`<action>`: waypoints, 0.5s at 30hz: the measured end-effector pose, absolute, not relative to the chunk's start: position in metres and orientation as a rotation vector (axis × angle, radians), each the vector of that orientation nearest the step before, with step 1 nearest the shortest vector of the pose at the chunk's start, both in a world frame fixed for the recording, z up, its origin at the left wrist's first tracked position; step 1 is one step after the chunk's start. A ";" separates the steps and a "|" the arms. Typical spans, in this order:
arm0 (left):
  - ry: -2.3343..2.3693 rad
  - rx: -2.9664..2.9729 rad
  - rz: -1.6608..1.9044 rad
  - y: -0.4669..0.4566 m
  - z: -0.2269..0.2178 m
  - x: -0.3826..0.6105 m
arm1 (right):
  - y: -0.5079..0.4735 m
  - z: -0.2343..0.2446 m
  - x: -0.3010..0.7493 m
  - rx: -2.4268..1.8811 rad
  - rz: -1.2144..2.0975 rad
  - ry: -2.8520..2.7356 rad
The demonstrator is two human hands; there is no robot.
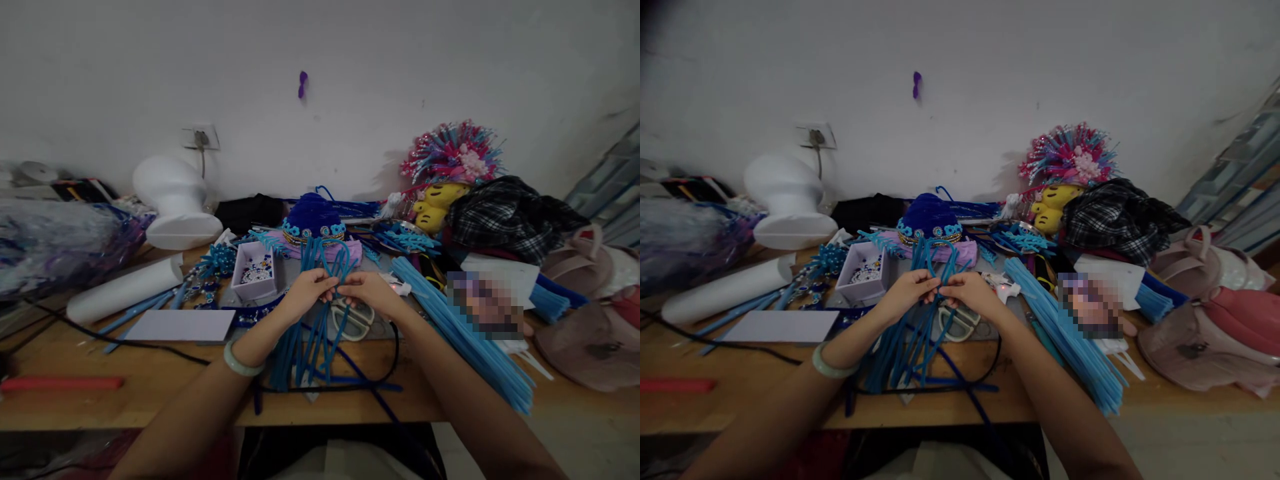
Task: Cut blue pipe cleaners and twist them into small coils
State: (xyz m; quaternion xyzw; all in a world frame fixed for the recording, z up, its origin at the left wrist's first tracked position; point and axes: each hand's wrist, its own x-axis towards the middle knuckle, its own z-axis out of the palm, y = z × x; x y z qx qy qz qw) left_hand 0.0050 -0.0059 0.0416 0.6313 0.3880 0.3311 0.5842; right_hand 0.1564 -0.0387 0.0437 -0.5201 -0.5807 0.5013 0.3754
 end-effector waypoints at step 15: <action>0.683 1.201 0.897 0.001 0.040 -0.001 | -0.039 0.044 0.150 -1.196 1.563 -1.167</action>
